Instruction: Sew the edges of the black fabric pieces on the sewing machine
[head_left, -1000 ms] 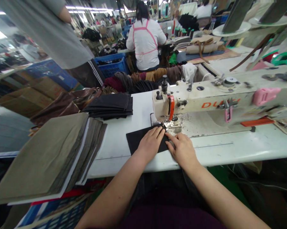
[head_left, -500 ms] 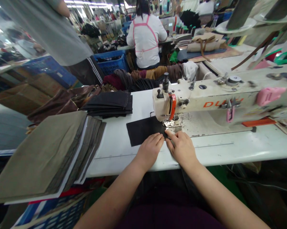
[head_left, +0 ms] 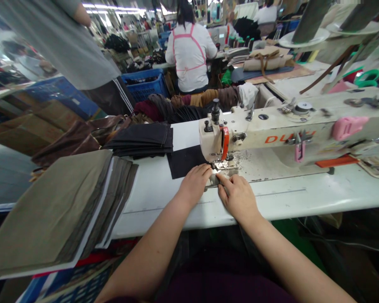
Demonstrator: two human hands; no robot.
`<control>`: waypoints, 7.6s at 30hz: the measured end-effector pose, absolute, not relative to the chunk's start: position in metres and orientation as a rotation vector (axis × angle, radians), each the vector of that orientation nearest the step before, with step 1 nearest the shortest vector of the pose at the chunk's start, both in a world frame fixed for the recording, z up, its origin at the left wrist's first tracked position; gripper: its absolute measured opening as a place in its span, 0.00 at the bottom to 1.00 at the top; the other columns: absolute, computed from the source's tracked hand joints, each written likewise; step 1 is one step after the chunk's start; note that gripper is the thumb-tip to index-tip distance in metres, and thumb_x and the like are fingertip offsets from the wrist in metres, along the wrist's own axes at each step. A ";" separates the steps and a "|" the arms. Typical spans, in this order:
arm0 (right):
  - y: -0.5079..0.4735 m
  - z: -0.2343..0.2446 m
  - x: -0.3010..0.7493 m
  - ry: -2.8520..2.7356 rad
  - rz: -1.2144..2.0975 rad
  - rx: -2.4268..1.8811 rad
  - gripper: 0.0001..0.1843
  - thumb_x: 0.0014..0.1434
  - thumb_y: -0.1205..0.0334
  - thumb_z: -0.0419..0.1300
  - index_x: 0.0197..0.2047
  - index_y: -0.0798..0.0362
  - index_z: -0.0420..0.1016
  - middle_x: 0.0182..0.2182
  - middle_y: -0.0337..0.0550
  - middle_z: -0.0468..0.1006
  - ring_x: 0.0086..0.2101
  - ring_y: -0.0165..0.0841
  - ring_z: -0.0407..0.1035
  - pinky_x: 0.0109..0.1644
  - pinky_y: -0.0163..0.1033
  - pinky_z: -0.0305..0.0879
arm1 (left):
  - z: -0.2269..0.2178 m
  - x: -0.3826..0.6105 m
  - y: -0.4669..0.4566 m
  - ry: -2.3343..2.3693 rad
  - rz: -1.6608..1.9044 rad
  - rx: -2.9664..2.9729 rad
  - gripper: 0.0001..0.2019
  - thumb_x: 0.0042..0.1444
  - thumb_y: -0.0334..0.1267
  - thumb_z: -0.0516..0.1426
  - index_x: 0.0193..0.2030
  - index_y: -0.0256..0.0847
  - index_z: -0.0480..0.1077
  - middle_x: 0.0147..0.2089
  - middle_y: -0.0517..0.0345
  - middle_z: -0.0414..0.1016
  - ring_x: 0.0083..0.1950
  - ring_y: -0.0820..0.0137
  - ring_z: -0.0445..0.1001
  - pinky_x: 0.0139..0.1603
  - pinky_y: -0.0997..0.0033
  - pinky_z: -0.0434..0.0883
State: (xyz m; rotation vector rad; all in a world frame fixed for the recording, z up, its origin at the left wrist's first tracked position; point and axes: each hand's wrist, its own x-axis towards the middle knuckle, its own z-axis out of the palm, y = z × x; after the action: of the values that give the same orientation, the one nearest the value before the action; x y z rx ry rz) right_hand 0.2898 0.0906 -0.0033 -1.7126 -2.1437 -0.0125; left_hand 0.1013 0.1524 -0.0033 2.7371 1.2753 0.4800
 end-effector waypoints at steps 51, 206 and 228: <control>0.095 -0.008 0.292 -2.217 -0.225 -1.557 0.24 0.68 0.57 0.51 0.62 0.55 0.72 0.30 0.44 0.68 0.33 0.38 0.66 0.42 0.43 0.63 | 0.084 -0.039 0.249 1.819 1.763 0.894 0.13 0.64 0.38 0.56 0.31 0.42 0.56 0.25 0.67 0.62 0.23 0.79 0.70 0.28 0.79 0.70; 0.044 0.018 0.267 -2.151 0.499 -1.871 0.23 0.71 0.56 0.49 0.66 0.52 0.59 0.36 0.45 0.83 0.32 0.38 0.78 0.32 0.38 0.61 | 0.022 0.085 0.142 1.684 0.100 2.486 0.09 0.66 0.43 0.57 0.42 0.40 0.75 0.42 0.47 0.81 0.47 0.57 0.77 0.51 0.59 0.70; 0.050 0.018 0.265 -2.224 0.482 -1.886 0.24 0.71 0.58 0.48 0.67 0.48 0.65 0.50 0.47 0.82 0.41 0.37 0.80 0.45 0.40 0.71 | 0.022 0.090 0.141 1.729 0.007 2.515 0.10 0.68 0.44 0.56 0.46 0.39 0.72 0.44 0.49 0.79 0.49 0.58 0.76 0.51 0.58 0.69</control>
State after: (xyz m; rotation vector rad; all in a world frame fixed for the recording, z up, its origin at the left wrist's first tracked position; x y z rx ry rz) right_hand 0.2650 0.0497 0.0180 -1.8859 -2.2239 0.4819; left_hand 0.0895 0.1407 0.0221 2.5148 1.7286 0.0073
